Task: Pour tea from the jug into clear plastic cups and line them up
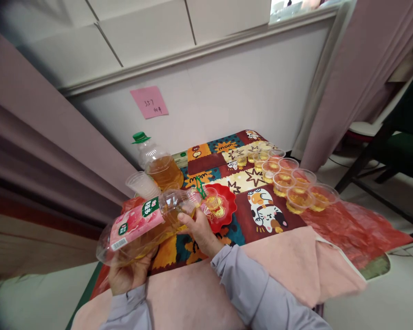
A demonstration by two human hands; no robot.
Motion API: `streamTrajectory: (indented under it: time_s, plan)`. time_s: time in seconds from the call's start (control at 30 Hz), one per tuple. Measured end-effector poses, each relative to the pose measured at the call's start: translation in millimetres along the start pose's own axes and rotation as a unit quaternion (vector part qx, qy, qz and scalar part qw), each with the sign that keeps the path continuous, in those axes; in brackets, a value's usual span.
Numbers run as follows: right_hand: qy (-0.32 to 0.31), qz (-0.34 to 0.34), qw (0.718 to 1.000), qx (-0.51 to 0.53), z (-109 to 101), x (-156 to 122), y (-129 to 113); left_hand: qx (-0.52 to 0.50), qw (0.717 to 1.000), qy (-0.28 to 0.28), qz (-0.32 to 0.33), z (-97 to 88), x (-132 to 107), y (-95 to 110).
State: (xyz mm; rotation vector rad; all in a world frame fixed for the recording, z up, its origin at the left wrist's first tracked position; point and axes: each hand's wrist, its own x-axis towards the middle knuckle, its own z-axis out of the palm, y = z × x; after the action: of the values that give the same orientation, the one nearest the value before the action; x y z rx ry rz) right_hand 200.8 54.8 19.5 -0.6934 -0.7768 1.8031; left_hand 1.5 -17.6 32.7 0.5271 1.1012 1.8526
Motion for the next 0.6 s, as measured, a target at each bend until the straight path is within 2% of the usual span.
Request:
streamTrajectory:
  time_s: [0.37, 0.6]
  plan:
    - [-0.009, -0.001, 1.0, -0.006, -1.2, 0.0, -0.7, 0.016, 0.999, -0.029, 0.014, -3.0, 1.2, 1.3]
    - [-0.008, -0.004, 1.0, -0.007, -1.1, -0.5, -1.1, -0.006, 1.0, -0.018, 0.003, -1.4, -0.6, 2.1]
